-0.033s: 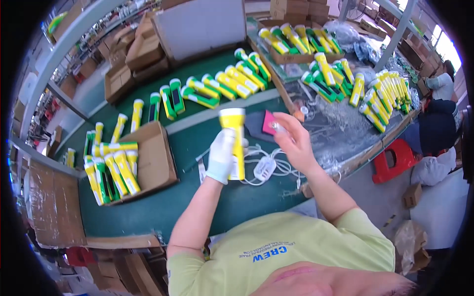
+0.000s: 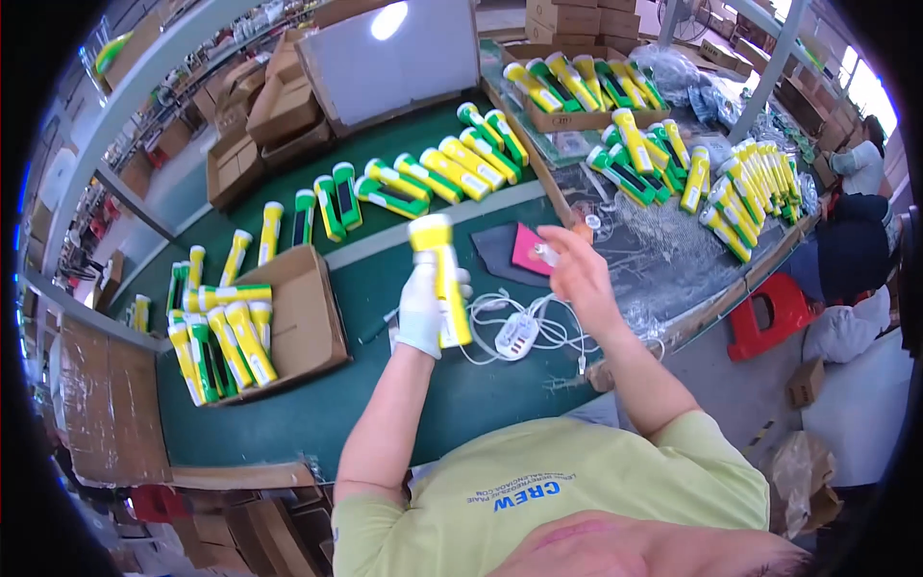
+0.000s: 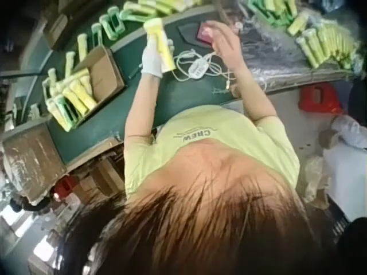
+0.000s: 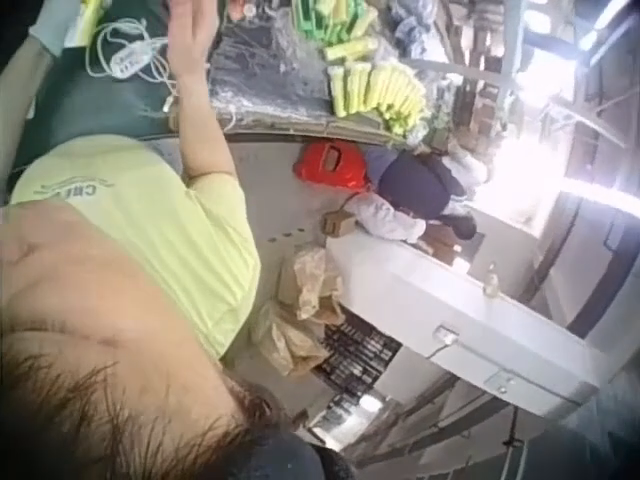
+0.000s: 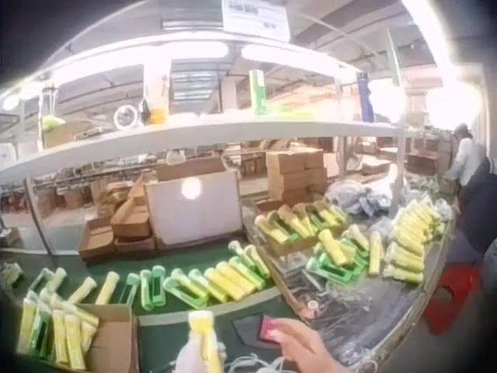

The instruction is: Checking the functionality and assembly of flashlights on a factory assembly line.

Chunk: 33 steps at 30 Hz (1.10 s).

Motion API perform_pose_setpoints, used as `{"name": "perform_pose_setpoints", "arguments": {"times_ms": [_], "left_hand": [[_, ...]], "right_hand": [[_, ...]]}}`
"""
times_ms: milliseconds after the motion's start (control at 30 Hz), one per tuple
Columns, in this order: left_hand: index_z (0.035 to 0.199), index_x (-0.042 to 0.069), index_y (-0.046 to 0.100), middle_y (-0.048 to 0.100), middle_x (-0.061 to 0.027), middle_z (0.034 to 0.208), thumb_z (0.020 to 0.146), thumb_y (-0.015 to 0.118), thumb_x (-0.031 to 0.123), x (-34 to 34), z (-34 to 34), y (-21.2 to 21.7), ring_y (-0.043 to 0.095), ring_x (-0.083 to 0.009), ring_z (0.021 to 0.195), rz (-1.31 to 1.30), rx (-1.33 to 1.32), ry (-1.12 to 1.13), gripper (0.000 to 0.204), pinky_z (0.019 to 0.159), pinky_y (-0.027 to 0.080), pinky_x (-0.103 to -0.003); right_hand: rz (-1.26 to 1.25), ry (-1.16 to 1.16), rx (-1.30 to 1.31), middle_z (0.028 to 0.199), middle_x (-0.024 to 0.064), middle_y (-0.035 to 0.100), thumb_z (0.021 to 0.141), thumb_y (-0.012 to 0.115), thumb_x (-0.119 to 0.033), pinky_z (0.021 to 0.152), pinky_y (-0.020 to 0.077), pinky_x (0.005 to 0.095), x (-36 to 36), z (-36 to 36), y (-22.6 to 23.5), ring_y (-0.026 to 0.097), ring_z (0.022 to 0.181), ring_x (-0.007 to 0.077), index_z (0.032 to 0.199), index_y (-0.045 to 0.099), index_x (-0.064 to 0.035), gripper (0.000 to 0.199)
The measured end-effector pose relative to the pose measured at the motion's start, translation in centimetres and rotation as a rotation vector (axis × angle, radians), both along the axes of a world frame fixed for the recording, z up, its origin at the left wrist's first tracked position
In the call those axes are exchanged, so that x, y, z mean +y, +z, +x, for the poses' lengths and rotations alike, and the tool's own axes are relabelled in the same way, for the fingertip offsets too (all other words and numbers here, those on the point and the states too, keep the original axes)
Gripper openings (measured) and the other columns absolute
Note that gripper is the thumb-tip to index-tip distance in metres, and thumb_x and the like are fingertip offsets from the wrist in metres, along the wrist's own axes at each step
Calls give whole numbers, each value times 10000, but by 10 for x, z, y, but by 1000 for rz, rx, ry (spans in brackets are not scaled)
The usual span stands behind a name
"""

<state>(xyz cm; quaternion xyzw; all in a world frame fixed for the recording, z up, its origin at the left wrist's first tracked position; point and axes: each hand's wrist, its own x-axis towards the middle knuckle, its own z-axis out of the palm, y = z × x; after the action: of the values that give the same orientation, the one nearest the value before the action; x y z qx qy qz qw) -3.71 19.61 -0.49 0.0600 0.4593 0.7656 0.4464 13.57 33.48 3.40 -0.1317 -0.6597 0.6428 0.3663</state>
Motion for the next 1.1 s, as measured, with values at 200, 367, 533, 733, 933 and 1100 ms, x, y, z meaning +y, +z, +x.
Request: {"name": "perform_pose_setpoints", "arguments": {"times_ms": [200, 367, 533, 733, 933, 1100], "left_hand": [[1110, 141, 502, 611, -68, 826, 962, 508, 478, -12, 5, 1, 613, -181, 680, -26, -125, 47, 368, 606, 526, -300], [1100, 161, 525, 614, -64, 855, 948, 512, 504, -12, 6, -2, 619, -187, 722, -84, -135, 41, 375, 632, 533, -310], [1165, 68, 489, 627, -94, 962, 992, 487, 393, -5, 10, 1, 634, -191, 849, 14, 127, -14, 368, 760, 539, -336], [1145, 15, 508, 629, -64, 903, 939, 609, 286, -1, 8, 5, 594, -116, 749, -112, 627, 30, 355, 669, 500, -258], [1161, 22, 472, 601, -84, 862, 950, 562, 255, -3, 18, 23, 589, -131, 718, 186, 370, -26, 327, 645, 506, -269], [1156, 43, 467, 597, -88, 852, 980, 490, 368, 3, 11, 30, 591, -143, 668, 214, 164, -11, 370, 614, 520, -274]], "right_hand": [[-351, 109, -196, 744, 57, 609, 980, 503, -220, 438, 258, 160, 42, 28, -7, 383, 494, 22, 1054, 649, 17, 288], [-49, 173, -260, 923, 16, 674, 933, 614, -123, 673, 493, 224, -2, -5, -4, 606, 791, 67, 1054, 658, -24, 163], [1084, 70, -96, 786, 47, 606, 795, 653, -113, 544, 497, 371, -33, -37, -10, 637, 722, 236, 903, 617, -93, 116], [1202, 221, -223, 742, 61, 600, 736, 631, -53, 544, 502, 364, -23, -51, -1, 623, 673, 235, 861, 629, -84, 129], [832, 494, -126, 755, 58, 636, 790, 733, -105, 539, 499, 344, -47, -11, -31, 631, 630, 229, 888, 700, -109, 104], [874, 525, -207, 711, 42, 601, 815, 722, -137, 492, 483, 349, -63, 5, -42, 620, 605, 217, 948, 693, -134, 136]]}}
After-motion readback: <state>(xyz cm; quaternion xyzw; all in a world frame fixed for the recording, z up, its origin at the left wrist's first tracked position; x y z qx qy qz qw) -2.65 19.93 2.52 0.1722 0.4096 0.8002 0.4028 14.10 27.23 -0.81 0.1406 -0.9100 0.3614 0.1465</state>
